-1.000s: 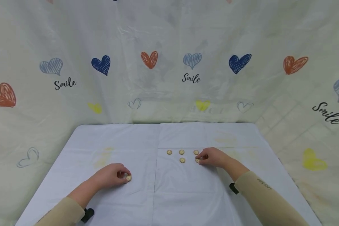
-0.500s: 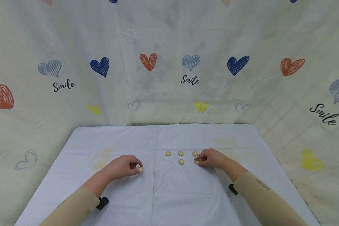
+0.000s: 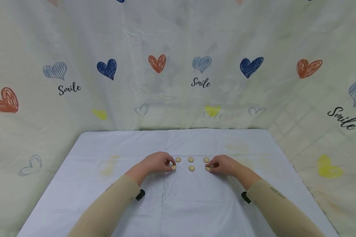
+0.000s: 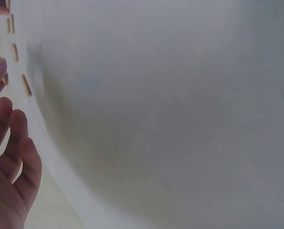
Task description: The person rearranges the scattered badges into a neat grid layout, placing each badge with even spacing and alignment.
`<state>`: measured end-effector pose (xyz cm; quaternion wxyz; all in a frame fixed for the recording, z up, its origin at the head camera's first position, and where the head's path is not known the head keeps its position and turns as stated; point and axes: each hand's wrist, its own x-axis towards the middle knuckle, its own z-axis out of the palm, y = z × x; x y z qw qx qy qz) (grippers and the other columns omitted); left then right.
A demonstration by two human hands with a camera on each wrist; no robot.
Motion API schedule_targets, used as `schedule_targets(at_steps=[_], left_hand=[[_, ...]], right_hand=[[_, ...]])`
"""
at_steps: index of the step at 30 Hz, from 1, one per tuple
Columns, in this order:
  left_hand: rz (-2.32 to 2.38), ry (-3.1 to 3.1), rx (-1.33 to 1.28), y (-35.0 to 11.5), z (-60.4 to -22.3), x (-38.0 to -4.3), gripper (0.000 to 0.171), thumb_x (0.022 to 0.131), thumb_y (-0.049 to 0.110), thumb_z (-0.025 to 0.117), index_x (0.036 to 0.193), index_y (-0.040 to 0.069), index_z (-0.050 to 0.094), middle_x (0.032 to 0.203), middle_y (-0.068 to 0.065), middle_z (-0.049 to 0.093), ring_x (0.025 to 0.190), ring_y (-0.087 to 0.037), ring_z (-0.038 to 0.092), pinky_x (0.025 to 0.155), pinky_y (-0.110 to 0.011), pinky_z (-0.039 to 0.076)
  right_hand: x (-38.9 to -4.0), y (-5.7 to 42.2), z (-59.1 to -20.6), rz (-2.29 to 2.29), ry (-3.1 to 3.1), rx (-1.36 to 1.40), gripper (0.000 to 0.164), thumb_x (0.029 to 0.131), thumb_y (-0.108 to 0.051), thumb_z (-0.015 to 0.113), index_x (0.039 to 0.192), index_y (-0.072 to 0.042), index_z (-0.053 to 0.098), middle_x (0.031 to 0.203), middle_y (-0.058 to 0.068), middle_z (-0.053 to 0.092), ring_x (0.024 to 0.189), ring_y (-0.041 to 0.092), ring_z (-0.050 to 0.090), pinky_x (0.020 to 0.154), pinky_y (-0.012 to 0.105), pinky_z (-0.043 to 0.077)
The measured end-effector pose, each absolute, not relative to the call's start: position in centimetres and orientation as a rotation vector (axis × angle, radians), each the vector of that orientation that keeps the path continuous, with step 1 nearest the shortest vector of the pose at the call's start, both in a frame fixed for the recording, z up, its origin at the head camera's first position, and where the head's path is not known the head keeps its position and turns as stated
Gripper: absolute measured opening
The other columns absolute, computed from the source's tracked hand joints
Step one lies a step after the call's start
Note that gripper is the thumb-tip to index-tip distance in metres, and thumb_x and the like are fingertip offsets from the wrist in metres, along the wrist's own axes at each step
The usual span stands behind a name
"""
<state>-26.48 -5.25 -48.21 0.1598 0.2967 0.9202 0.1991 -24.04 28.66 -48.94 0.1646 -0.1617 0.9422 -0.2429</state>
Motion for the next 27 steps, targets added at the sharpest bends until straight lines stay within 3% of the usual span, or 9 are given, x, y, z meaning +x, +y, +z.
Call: schedule_targets(at_steps=[17,24,27], left_hand=[[0.488,2.627,0.869,-3.6,-48.5,-26.3,0.018,0.09,0.029,0.074,0.108,0.029,0.077,0.081,0.012,0.058,0.078,-0.008,0.052,0.072,-0.028,0.043],[0.496,2.649,0.865,-3.8,-48.7,-26.4,0.019,0.09,0.03,0.074,0.109,0.029,0.077,0.08,0.013,0.059,0.076,-0.007,0.053,0.072,-0.028,0.044],[0.503,2.656,0.865,-3.8,-48.7,-26.5,0.019,0.09,0.03,0.074,0.108,0.029,0.077,0.08,0.013,0.059,0.077,-0.008,0.053,0.072,-0.028,0.044]], right_hand=[[-23.5,28.4,-49.1,-0.718,2.692,-0.489,0.024,0.085,-0.023,0.079,0.109,-0.022,0.079,0.094,-0.009,0.067,0.082,0.012,0.053,0.076,0.034,0.046],[-23.5,28.5,-49.3,-0.792,2.682,-0.431,0.025,0.087,-0.027,0.078,0.111,-0.024,0.078,0.11,-0.005,0.071,0.103,0.016,0.062,0.086,0.038,0.049],[-23.6,28.5,-49.3,-0.816,2.668,-0.427,0.025,0.087,-0.026,0.078,0.112,-0.024,0.077,0.112,-0.003,0.071,0.103,0.016,0.062,0.086,0.038,0.05]])
